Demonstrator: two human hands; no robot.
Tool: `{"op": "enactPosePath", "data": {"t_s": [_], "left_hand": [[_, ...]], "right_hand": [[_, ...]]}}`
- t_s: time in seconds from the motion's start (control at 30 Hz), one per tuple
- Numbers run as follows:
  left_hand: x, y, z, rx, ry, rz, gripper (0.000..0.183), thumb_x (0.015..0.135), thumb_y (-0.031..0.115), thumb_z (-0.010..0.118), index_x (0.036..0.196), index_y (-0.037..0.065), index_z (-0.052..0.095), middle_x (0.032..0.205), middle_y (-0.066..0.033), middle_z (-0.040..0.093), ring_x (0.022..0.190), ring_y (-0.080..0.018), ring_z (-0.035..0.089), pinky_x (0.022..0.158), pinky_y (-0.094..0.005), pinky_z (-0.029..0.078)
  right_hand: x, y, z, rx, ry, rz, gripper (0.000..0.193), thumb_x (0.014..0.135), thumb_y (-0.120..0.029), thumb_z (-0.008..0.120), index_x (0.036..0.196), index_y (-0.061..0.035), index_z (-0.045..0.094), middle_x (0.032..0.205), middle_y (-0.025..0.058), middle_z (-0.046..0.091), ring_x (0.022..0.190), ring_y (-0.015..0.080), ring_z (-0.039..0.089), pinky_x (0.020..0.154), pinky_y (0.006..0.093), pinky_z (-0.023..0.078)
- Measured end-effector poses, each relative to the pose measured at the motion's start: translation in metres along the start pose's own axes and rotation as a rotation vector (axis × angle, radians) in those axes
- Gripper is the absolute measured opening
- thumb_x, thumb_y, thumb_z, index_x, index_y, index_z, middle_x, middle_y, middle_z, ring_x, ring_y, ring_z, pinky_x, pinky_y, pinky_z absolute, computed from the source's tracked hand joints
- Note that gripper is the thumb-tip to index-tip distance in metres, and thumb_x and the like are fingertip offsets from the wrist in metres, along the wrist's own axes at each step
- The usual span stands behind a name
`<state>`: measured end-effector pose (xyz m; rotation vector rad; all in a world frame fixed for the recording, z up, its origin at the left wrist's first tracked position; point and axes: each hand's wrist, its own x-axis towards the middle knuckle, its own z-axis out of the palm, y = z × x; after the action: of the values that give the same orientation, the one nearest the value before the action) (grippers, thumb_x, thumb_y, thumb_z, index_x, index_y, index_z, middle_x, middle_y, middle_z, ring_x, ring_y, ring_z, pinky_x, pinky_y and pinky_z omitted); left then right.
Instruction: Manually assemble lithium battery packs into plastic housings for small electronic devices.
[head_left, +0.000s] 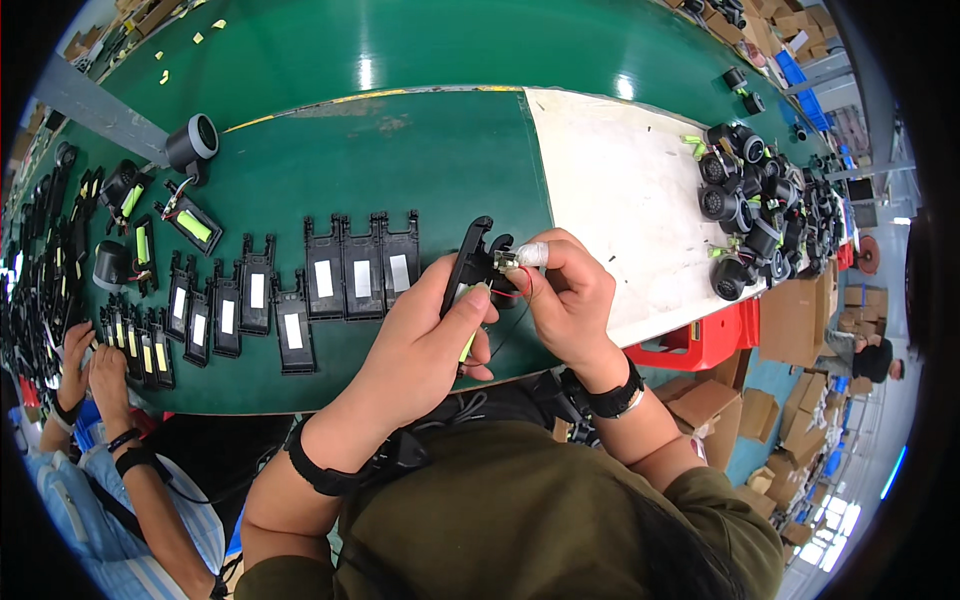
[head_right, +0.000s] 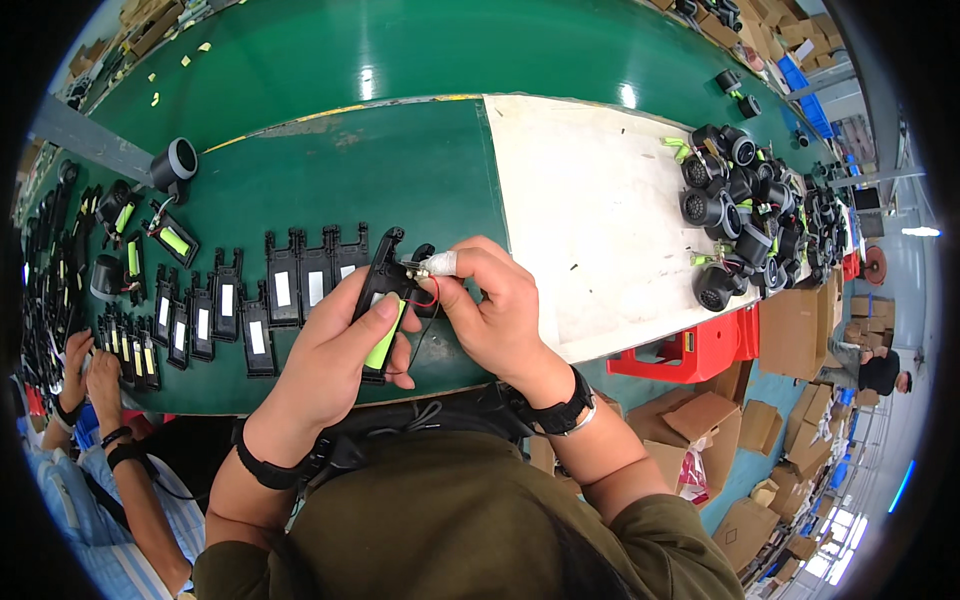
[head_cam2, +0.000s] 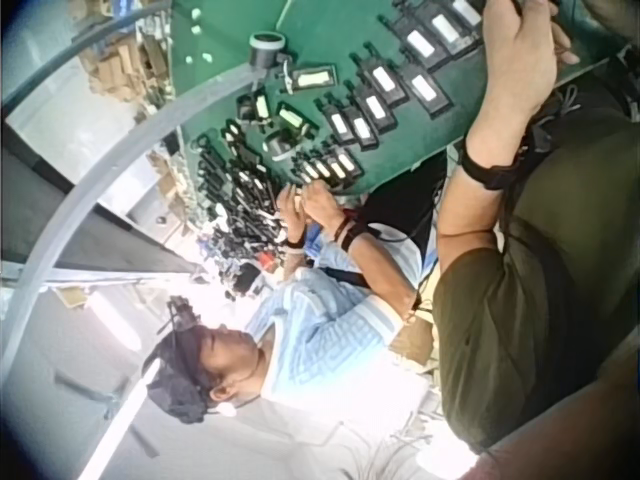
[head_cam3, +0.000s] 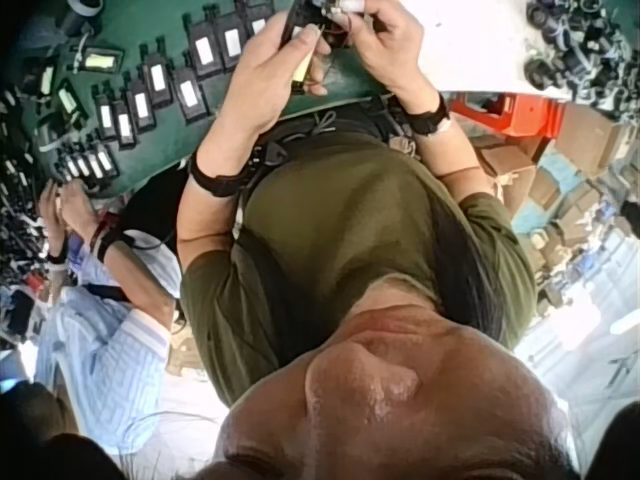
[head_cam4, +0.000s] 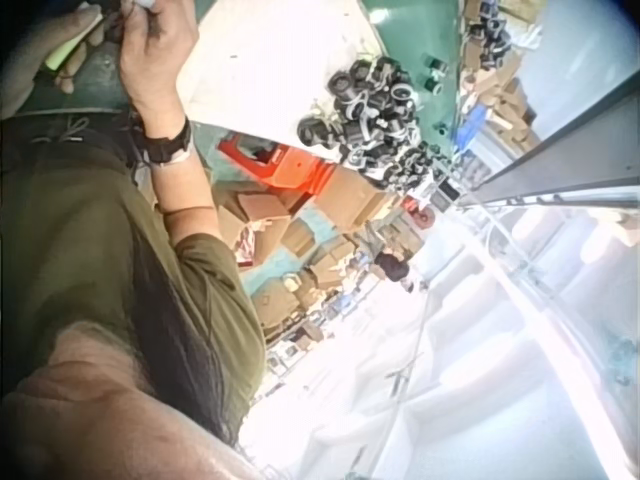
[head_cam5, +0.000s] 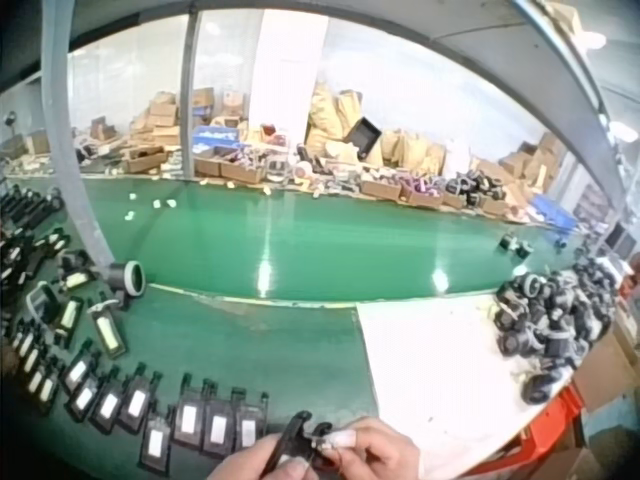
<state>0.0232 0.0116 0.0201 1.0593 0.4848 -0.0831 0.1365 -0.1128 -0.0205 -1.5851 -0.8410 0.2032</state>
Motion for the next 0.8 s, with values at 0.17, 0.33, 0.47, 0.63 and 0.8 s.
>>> {"op": "enactPosePath", "data": {"t_s": [0.17, 0.33, 0.47, 0.63, 0.8], "left_hand": [[0.000, 0.003, 0.002, 0.025, 0.002, -0.002, 0.023, 0.094, 0.020, 0.047, 0.110, 0.003, 0.048, 0.087, -0.0045, 0.054, 0.064, -0.0108, 0.054, 0.053, -0.0272, 0.051], [0.000, 0.002, 0.006, 0.187, 0.020, -0.008, 0.025, 0.094, 0.019, 0.046, 0.113, 0.002, 0.045, 0.089, -0.0057, 0.053, 0.065, -0.0104, 0.053, 0.054, -0.0278, 0.051], [0.002, 0.001, 0.006, 0.131, -0.010, 0.011, 0.027, 0.095, 0.019, 0.045, 0.116, 0.002, 0.044, 0.089, -0.0062, 0.051, 0.065, -0.0106, 0.053, 0.055, -0.0278, 0.052], [0.001, -0.002, 0.005, 0.104, -0.035, 0.019, 0.028, 0.095, 0.021, 0.046, 0.115, 0.002, 0.045, 0.088, -0.0063, 0.051, 0.066, -0.0114, 0.053, 0.055, -0.0276, 0.051], [0.001, -0.005, 0.004, 0.006, -0.059, 0.039, 0.028, 0.095, 0.023, 0.046, 0.114, 0.002, 0.047, 0.089, -0.0064, 0.051, 0.066, -0.0121, 0.053, 0.054, -0.0272, 0.051]], "right_hand": [[0.000, -0.001, 0.002, 0.026, 0.018, -0.008, 0.010, 0.076, 0.004, 0.064, 0.084, -0.0009, 0.060, 0.077, 0.0079, 0.060, 0.067, 0.0176, 0.059, 0.059, 0.0261, 0.046], [0.002, -0.005, 0.003, -0.372, 0.000, -0.332, 0.016, 0.070, 0.006, 0.065, 0.083, -0.0013, 0.059, 0.076, 0.0103, 0.058, 0.064, 0.0234, 0.057, 0.054, 0.0299, 0.046], [0.005, -0.008, 0.004, -0.472, 0.031, -0.400, 0.018, 0.068, 0.005, 0.067, 0.082, -0.0009, 0.058, 0.075, 0.0103, 0.057, 0.063, 0.0250, 0.055, 0.051, 0.0318, 0.045], [0.009, -0.012, -0.002, -0.523, -0.057, -0.424, 0.018, 0.067, 0.002, 0.069, 0.080, -0.0001, 0.056, 0.073, 0.0100, 0.056, 0.062, 0.0251, 0.054, 0.051, 0.0322, 0.044], [0.008, -0.014, -0.001, -0.519, -0.047, -0.453, 0.018, 0.066, 0.003, 0.068, 0.078, -0.0003, 0.056, 0.072, 0.0097, 0.055, 0.061, 0.0245, 0.053, 0.051, 0.0321, 0.044]]}}
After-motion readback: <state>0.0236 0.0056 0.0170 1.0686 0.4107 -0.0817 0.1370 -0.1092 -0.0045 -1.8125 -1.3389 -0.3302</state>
